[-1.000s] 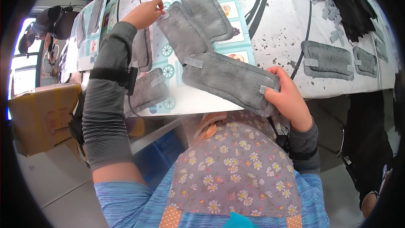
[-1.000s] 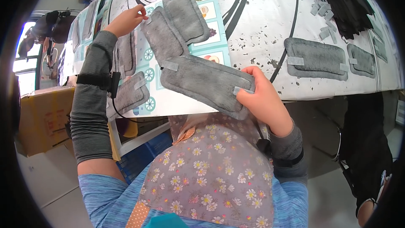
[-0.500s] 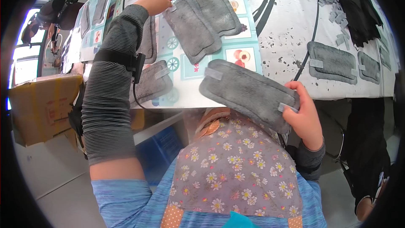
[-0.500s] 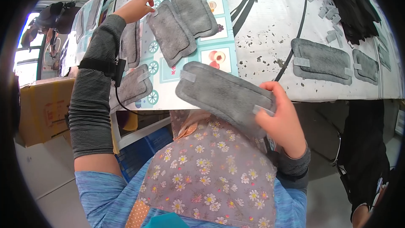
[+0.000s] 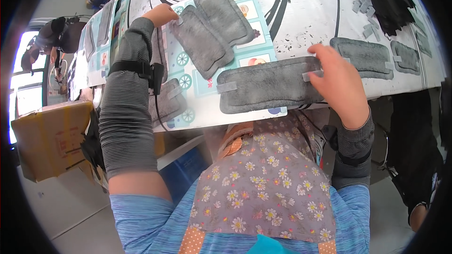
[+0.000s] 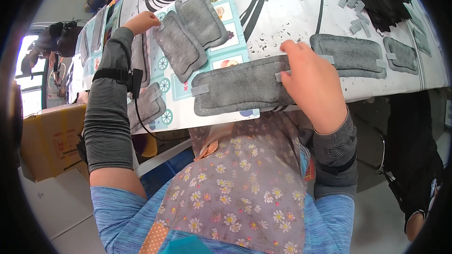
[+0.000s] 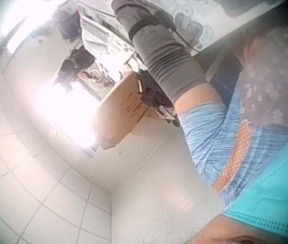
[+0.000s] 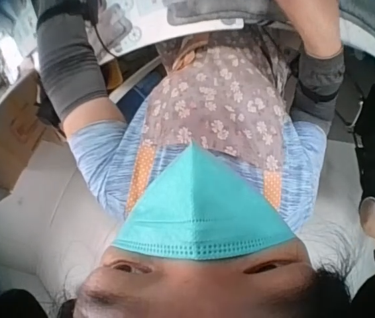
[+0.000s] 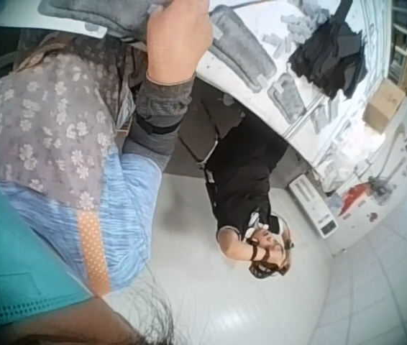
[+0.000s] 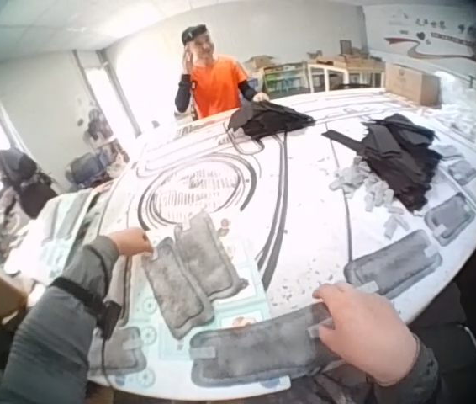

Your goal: Manually applying adhesive strips and positioning gray felt-like components onto a paper template.

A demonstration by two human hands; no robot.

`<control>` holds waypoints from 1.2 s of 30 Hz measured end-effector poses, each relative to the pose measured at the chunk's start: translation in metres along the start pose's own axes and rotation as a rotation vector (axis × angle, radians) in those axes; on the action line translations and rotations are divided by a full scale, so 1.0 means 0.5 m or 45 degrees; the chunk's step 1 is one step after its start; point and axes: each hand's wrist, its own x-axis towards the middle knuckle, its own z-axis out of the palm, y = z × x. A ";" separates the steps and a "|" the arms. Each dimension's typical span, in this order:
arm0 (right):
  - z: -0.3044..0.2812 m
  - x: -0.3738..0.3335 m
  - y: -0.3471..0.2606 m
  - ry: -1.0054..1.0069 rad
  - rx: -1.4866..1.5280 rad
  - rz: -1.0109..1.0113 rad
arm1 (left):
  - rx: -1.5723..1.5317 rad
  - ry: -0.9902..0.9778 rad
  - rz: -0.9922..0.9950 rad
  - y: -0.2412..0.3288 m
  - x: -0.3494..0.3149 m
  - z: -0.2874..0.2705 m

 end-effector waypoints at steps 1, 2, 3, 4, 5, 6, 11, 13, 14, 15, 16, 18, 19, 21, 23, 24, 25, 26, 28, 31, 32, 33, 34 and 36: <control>0.000 0.004 -0.005 -0.005 -0.004 -0.004 | 0.027 0.008 0.000 -0.003 0.003 0.001; 0.000 0.009 -0.015 0.108 -0.001 0.001 | 0.019 0.007 -0.004 -0.006 0.006 0.001; 0.001 0.014 -0.025 0.221 0.002 0.006 | 0.014 -0.004 0.029 -0.011 0.008 0.000; 0.005 0.015 -0.033 0.215 -0.001 0.004 | 0.010 -0.018 0.064 -0.009 0.008 -0.003; 0.009 0.012 -0.041 0.214 0.120 -0.041 | 0.033 -0.003 0.052 -0.005 0.007 -0.002; 0.013 0.011 -0.049 0.214 0.242 -0.086 | 0.028 -0.006 0.049 -0.006 0.005 -0.002; 0.040 0.014 -0.086 0.037 0.189 -0.149 | 0.012 0.013 0.067 -0.016 0.005 -0.007; 0.050 0.023 -0.094 -0.017 0.109 -0.159 | 0.009 0.010 0.073 -0.017 0.008 -0.005; 0.056 0.030 -0.097 0.001 0.034 -0.218 | 0.005 0.007 0.078 -0.018 0.010 -0.003; 0.061 0.035 -0.099 0.020 -0.043 -0.277 | 0.004 0.009 0.081 -0.020 0.011 -0.002; 0.063 0.040 -0.102 0.020 -0.044 -0.280 | -0.008 0.013 0.105 -0.024 0.010 0.000; 0.066 0.049 -0.108 0.111 0.034 -0.481 | -0.024 0.023 0.126 -0.031 0.009 0.001; 0.069 0.053 -0.110 0.113 0.030 -0.479 | -0.010 0.029 0.121 -0.023 0.008 0.001; 0.072 0.062 -0.111 0.138 0.003 -0.556 | 0.000 0.039 0.119 -0.013 0.005 -0.008; 0.050 0.081 -0.110 0.142 -0.014 -0.667 | -0.074 0.032 0.135 -0.021 -0.001 -0.020; 0.036 0.094 -0.108 0.145 -0.031 -0.775 | -0.077 0.034 0.132 -0.026 -0.003 -0.025; 0.022 0.108 -0.107 0.141 -0.032 -0.777 | -0.128 0.092 0.208 -0.031 -0.007 -0.027; 0.008 0.127 -0.104 0.277 -0.106 -0.934 | -0.183 0.152 0.280 -0.042 -0.010 -0.025; 0.007 0.166 -0.094 0.409 -0.183 -1.094 | -0.289 0.172 0.319 -0.054 -0.012 -0.021; 0.005 0.204 -0.104 0.226 -0.032 -1.059 | -0.249 0.221 0.330 -0.061 -0.005 -0.032; 0.015 0.206 -0.113 0.218 -0.034 -1.069 | -0.258 0.224 0.322 -0.069 -0.006 -0.029; 0.033 0.205 -0.118 0.146 -0.114 -0.972 | -0.207 0.252 0.330 -0.076 -0.005 -0.027; 0.052 0.204 -0.119 0.078 -0.197 -0.871 | -0.155 0.281 0.343 -0.079 -0.003 -0.024; 0.069 0.206 -0.106 0.160 -0.173 -1.002 | -0.108 0.346 0.405 -0.071 0.017 -0.021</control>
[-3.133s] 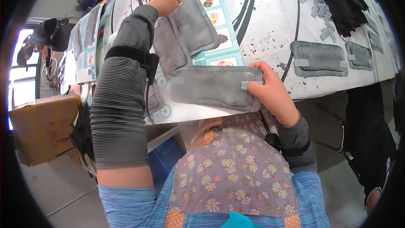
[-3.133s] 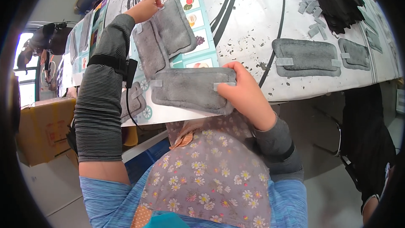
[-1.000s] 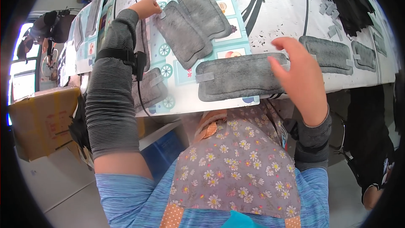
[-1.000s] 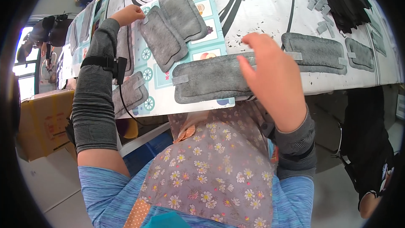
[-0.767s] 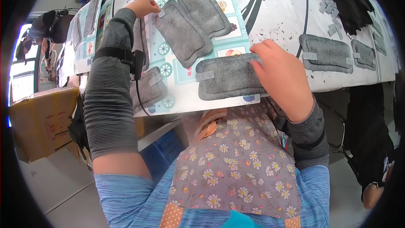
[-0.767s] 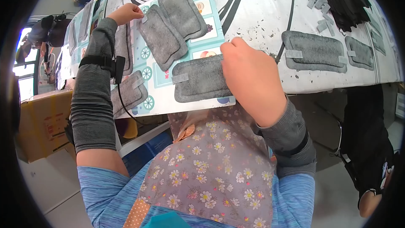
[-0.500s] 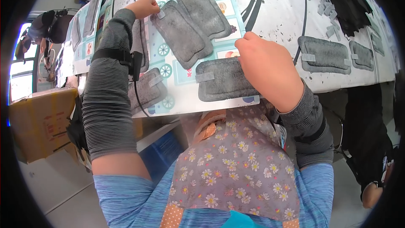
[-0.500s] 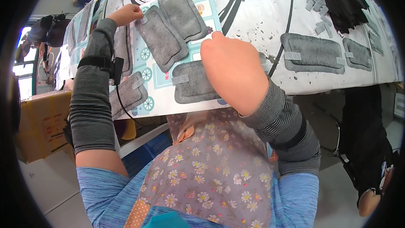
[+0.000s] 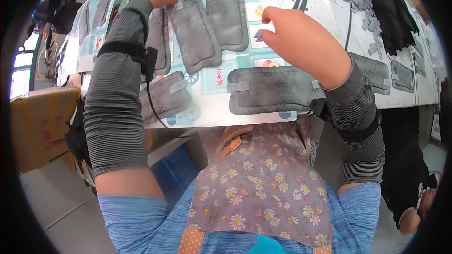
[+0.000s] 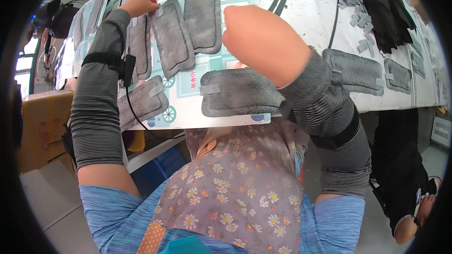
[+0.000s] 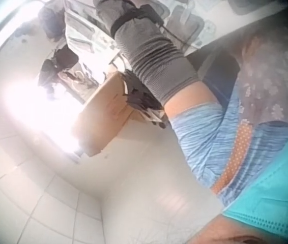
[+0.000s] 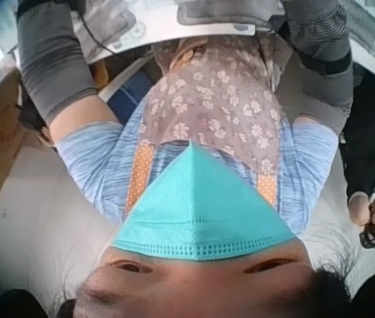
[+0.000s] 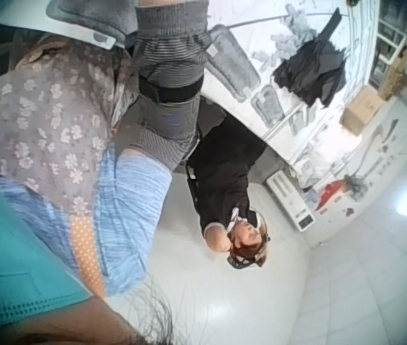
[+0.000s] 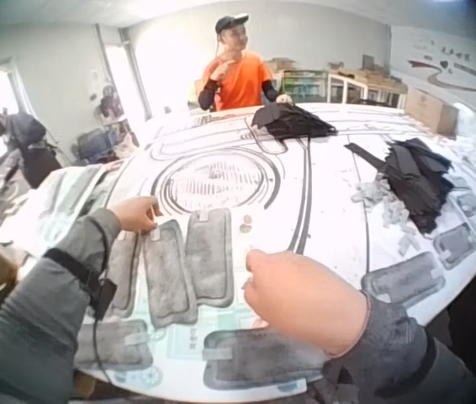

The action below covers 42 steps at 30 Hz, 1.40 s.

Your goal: Manually applying adhesive strips and positioning gray felt-like components onto a paper template.

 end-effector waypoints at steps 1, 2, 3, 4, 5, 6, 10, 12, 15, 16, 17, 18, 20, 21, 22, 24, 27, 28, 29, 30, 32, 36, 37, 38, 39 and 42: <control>-0.005 0.004 -0.010 -0.051 0.065 0.154 | 0.090 0.047 0.037 0.008 0.007 0.007; -0.018 0.018 -0.026 -0.099 0.137 0.287 | 0.185 0.101 0.054 -0.004 -0.002 0.009; -0.036 0.038 -0.043 -0.292 0.354 0.547 | 0.152 0.079 0.027 -0.038 -0.009 0.018; -0.033 0.030 -0.042 -0.296 0.347 0.557 | 0.144 0.079 0.037 -0.028 -0.003 0.020; -0.025 0.018 -0.039 -0.232 0.490 0.621 | 0.230 0.160 0.092 -0.017 0.000 0.024; -0.022 0.010 -0.040 -0.166 0.634 0.682 | 0.315 0.242 0.142 -0.007 0.000 0.027; -0.030 0.007 -0.049 -0.094 0.945 0.667 | 0.302 0.538 0.178 0.147 -0.018 -0.044; -0.064 0.027 -0.064 -0.009 1.081 0.615 | -0.087 0.157 -0.069 0.258 -0.073 -0.099; -0.149 0.136 -0.161 0.497 1.513 1.119 | -0.798 -0.229 0.269 0.289 -0.170 -0.065; -0.150 0.125 -0.158 0.513 1.494 1.141 | -1.070 -0.315 0.254 0.380 -0.215 -0.062; -0.146 0.115 -0.163 0.459 1.580 1.047 | -1.248 -0.278 0.227 0.435 -0.254 -0.064; -0.132 0.106 -0.167 0.391 1.670 0.948 | -1.432 -0.234 0.188 0.466 -0.287 -0.060; -0.114 0.086 -0.179 0.255 1.839 0.730 | -1.654 -0.103 0.142 0.492 -0.343 -0.045; -0.108 0.074 -0.182 0.194 1.910 0.623 | -1.520 -0.127 0.057 0.506 -0.368 -0.052; -0.098 0.069 -0.184 0.119 1.984 0.499 | -1.500 -0.096 -0.034 0.508 -0.389 -0.034; -0.057 0.037 -0.195 0.044 1.833 0.386 | -1.488 0.026 -0.259 0.517 -0.441 0.021; -0.048 -0.004 -0.188 0.020 1.154 0.452 | -1.391 -0.134 -0.329 0.507 -0.470 0.066; -0.051 -0.004 -0.189 0.011 1.151 0.448 | -1.287 -0.067 -0.248 0.506 -0.473 0.087; -0.055 -0.001 -0.190 -0.035 1.186 0.492 | -1.296 -0.062 -0.250 0.505 -0.475 0.098; -0.057 0.002 -0.191 -0.082 1.221 0.539 | -1.214 0.018 -0.214 0.505 -0.472 0.105; -0.058 0.012 -0.186 -0.080 1.131 0.471 | -1.134 0.102 -0.169 0.504 -0.466 0.125; -0.061 0.036 -0.175 -0.149 0.954 0.321 | -0.995 0.385 -0.128 0.499 -0.463 0.154; -0.062 0.038 -0.175 -0.158 0.953 0.321 | -0.926 0.446 -0.130 0.498 -0.465 0.155; -0.063 0.038 -0.174 -0.198 0.945 0.347 | -0.933 0.447 -0.136 0.495 -0.467 0.159; -0.065 0.039 -0.173 -0.239 0.938 0.372 | -0.907 0.509 -0.099 0.493 -0.469 0.164; -0.078 0.059 -0.163 -0.231 0.883 0.560 | -0.813 0.602 -0.057 0.482 -0.482 0.169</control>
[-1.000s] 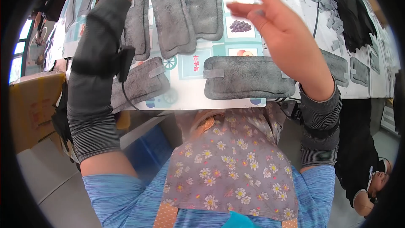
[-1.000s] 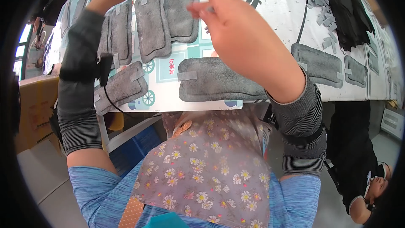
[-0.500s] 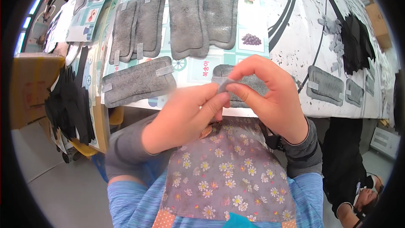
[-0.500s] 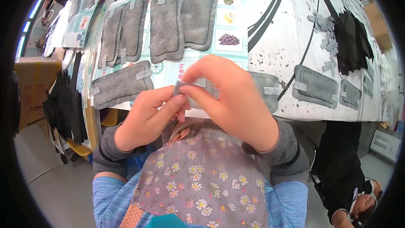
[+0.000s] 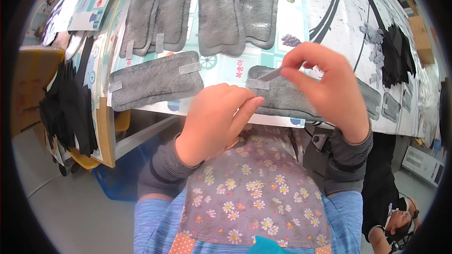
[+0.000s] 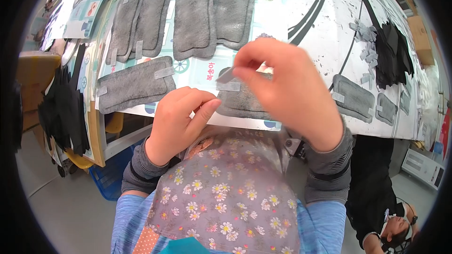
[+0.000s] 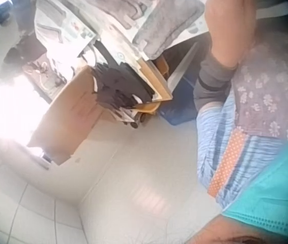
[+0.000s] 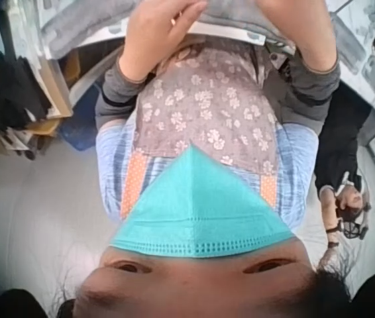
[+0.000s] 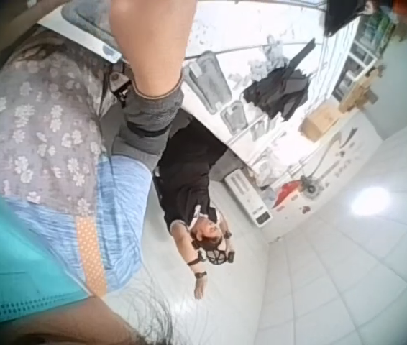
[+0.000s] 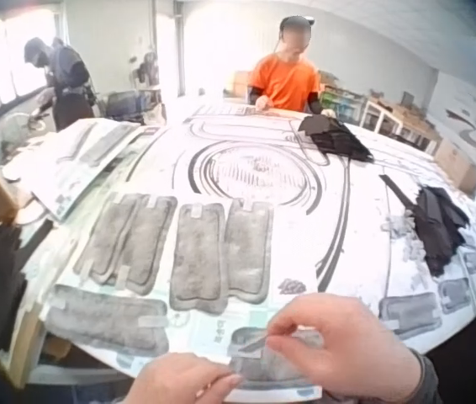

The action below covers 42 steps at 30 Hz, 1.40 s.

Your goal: Manually applying adhesive strips and positioning gray felt-like components onto a paper template.

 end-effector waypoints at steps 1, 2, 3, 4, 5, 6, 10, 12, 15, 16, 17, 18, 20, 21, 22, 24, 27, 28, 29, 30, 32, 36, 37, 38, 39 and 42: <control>-0.004 0.008 0.009 0.023 -0.046 -0.012 | 0.062 0.015 0.046 -0.003 -0.003 -0.004; -0.006 0.017 0.010 0.015 -0.042 -0.011 | 0.062 0.016 0.038 -0.006 -0.005 -0.007; -0.012 0.028 0.001 -0.015 -0.047 0.033 | 0.131 0.049 0.079 -0.010 -0.008 -0.010; -0.016 0.042 -0.006 -0.049 -0.050 0.077 | 0.201 0.083 0.117 -0.016 -0.012 -0.012; -0.019 0.061 -0.017 -0.149 -0.089 0.106 | 0.201 0.082 0.109 -0.020 -0.018 -0.014; -0.011 0.081 -0.019 -0.156 -0.086 0.109 | 0.260 0.103 0.130 -0.024 -0.023 -0.015; 0.060 0.179 0.001 -0.517 -0.268 0.043 | 0.475 0.180 0.139 -0.029 -0.034 -0.015; 0.094 0.219 0.024 -0.599 -0.348 0.037 | 0.487 0.224 0.134 -0.037 -0.032 -0.010; 0.139 0.256 0.047 -0.658 -0.399 0.045 | 0.538 0.273 0.089 -0.048 -0.032 -0.016; 0.148 0.261 0.047 -0.669 -0.424 0.066 | 0.560 0.273 0.065 -0.053 -0.033 -0.019; 0.152 0.263 0.046 -0.669 -0.427 0.069 | 0.556 0.273 0.066 -0.057 -0.031 -0.020; 0.156 0.266 0.044 -0.650 -0.444 0.051 | 0.584 0.287 0.067 -0.061 -0.027 -0.021; 0.164 0.268 0.048 -0.638 -0.458 0.028 | 0.616 0.302 0.059 -0.068 -0.024 -0.020; 0.169 0.268 0.055 -0.623 -0.479 -0.023 | 0.643 0.295 0.052 -0.073 -0.023 -0.017; 0.173 0.268 0.060 -0.606 -0.502 -0.073 | 0.668 0.288 0.048 -0.078 -0.021 -0.014; 0.177 0.267 0.066 -0.550 -0.508 -0.093 | 0.692 0.272 0.055 -0.084 -0.016 -0.007; 0.183 0.268 0.062 -0.493 -0.545 -0.094 | 0.734 0.242 0.049 -0.090 -0.011 0.003; 0.183 0.269 0.060 -0.486 -0.580 -0.071 | 0.749 0.228 0.043 -0.092 -0.009 0.006; 0.184 0.268 0.061 -0.484 -0.580 -0.072 | 0.750 0.228 0.045 -0.093 -0.008 0.008; 0.187 0.267 0.065 -0.469 -0.606 -0.099 | 0.776 0.231 0.037 -0.094 -0.007 0.010; 0.191 0.265 0.070 -0.452 -0.633 -0.129 | 0.803 0.236 0.030 -0.095 -0.005 0.013; 0.197 0.262 0.075 -0.381 -0.693 -0.121 | 0.805 0.219 0.013 -0.097 -0.002 0.018; 0.197 0.263 0.076 -0.366 -0.696 -0.116 | 0.811 0.208 0.010 -0.097 0.000 0.017; 0.199 0.263 0.078 -0.363 -0.695 -0.118 | 0.814 0.210 0.011 -0.095 0.000 0.017; 0.201 0.262 0.080 -0.362 -0.701 -0.114 | 0.813 0.193 -0.002 -0.093 0.000 0.017; 0.202 0.264 0.081 -0.363 -0.713 -0.095 | 0.820 0.184 -0.006 -0.095 0.002 0.020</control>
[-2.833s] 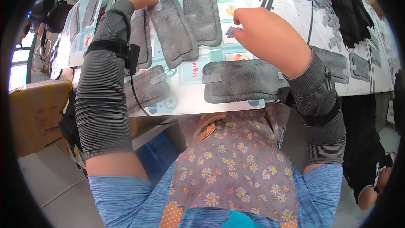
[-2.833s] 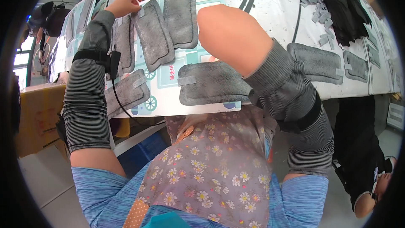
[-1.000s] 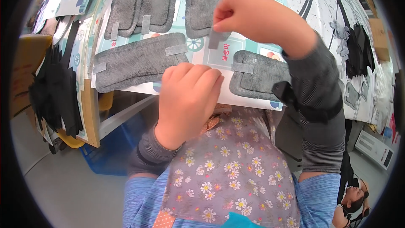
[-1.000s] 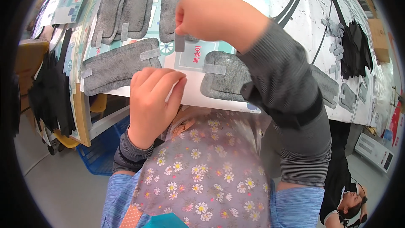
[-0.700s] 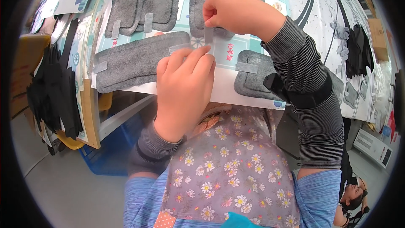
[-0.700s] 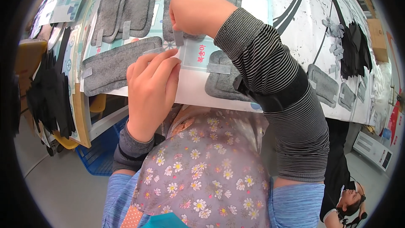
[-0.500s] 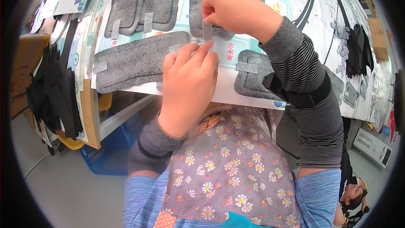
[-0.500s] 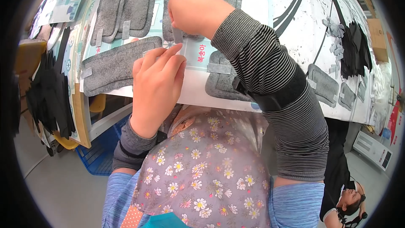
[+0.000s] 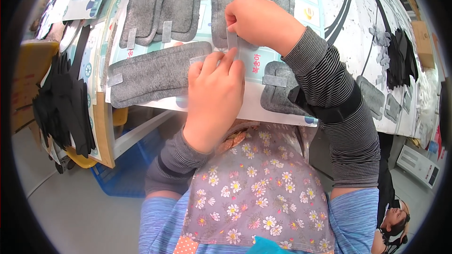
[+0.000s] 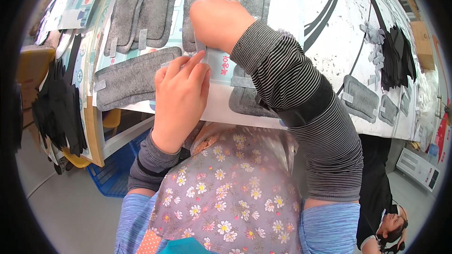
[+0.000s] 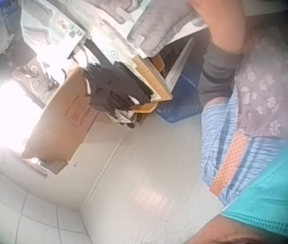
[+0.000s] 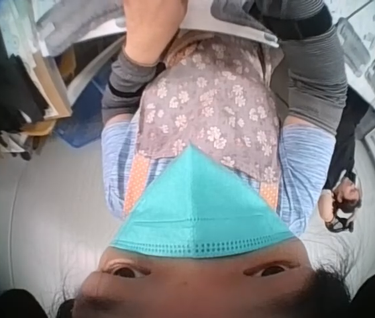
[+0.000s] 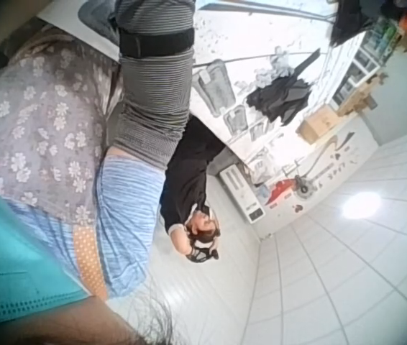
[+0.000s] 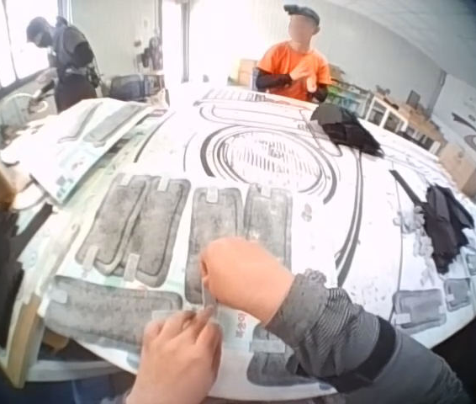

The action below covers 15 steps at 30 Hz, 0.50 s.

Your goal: Manually applying adhesive strips and positioning gray felt-like components onto a paper template.

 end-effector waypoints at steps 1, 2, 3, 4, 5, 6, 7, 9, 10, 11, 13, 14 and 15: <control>0.001 0.000 -0.001 -0.009 -0.001 0.015 | 0.007 0.007 0.005 0.000 -0.001 0.001; 0.000 -0.001 -0.002 -0.011 0.000 0.015 | 0.007 0.005 0.004 0.000 -0.001 0.001; -0.002 -0.002 -0.004 -0.016 0.012 0.026 | 0.003 0.005 0.004 -0.001 0.001 0.001; -0.004 -0.003 -0.004 -0.019 0.023 0.039 | -0.002 0.007 0.007 -0.001 0.002 0.000; -0.003 -0.003 -0.003 -0.020 0.024 0.041 | -0.004 0.004 0.008 -0.002 0.004 0.002; -0.002 -0.002 -0.001 -0.014 0.024 0.040 | -0.006 0.002 0.014 -0.003 0.005 0.003; -0.002 -0.001 -0.001 -0.005 0.022 0.034 | -0.005 0.005 0.019 -0.003 0.006 0.003; 0.001 -0.002 -0.003 0.028 0.014 0.026 | 0.010 0.005 0.025 -0.003 0.006 -0.001; 0.004 0.000 -0.002 0.057 0.007 0.019 | 0.022 0.002 0.030 -0.003 0.008 -0.001; 0.006 0.001 -0.002 0.056 0.008 0.018 | 0.022 0.000 0.029 -0.004 0.010 -0.001; 0.009 0.005 -0.003 0.069 -0.043 0.023 | 0.024 0.002 0.036 -0.006 0.012 0.000; 0.012 0.006 -0.003 0.068 -0.042 0.021 | 0.025 0.002 0.034 -0.005 0.013 -0.001; 0.014 0.007 -0.003 0.074 -0.080 0.009 | 0.039 0.001 0.031 -0.004 0.014 -0.002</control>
